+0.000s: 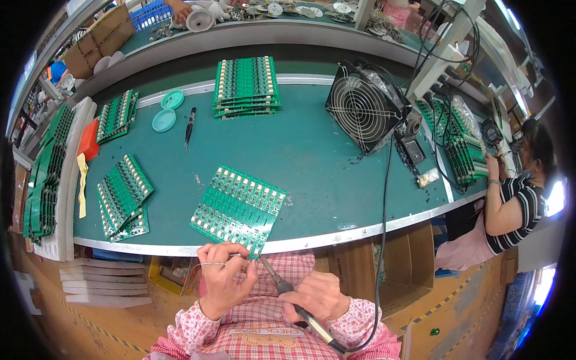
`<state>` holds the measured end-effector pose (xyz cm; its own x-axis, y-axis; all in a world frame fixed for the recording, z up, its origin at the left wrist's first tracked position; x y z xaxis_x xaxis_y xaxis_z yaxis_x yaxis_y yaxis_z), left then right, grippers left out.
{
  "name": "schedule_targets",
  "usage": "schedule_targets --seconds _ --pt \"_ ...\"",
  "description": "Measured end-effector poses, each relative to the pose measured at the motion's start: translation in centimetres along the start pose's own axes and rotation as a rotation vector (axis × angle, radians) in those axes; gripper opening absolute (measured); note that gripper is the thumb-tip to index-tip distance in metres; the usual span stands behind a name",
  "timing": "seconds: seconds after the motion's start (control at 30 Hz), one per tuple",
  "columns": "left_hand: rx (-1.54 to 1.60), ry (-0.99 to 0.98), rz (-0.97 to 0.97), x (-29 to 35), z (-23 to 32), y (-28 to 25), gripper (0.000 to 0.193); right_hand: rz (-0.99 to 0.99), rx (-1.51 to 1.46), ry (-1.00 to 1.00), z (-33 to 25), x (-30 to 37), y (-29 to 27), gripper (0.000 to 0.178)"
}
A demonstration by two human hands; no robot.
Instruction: The person solders components onto a circuit board panel using a soldering iron and solder wire.
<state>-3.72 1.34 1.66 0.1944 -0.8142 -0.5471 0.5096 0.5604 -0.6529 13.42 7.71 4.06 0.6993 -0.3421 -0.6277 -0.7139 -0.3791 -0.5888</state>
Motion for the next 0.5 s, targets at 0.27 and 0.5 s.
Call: schedule_targets --seconds 0.27,0.5 --pt "0.013 0.022 -0.010 0.0 0.0 -0.2 0.019 -0.015 0.128 -0.103 -0.8 0.8 0.5 0.019" --pt "0.020 0.063 -0.021 0.4 0.0 -0.5 0.020 0.123 -0.070 0.170 0.5 1.3 -1.7 0.018"
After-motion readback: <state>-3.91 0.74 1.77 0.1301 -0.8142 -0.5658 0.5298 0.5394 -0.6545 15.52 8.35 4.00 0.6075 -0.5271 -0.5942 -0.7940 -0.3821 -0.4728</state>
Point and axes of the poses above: each hand's wrist, its own x-axis away from the middle knuckle, its own y-axis out of the palm, z = x × y, the point moved 6 cm from there along -x, towards the middle knuckle, and after that the axes turned 7 degrees about y, right-handed, at the moved point
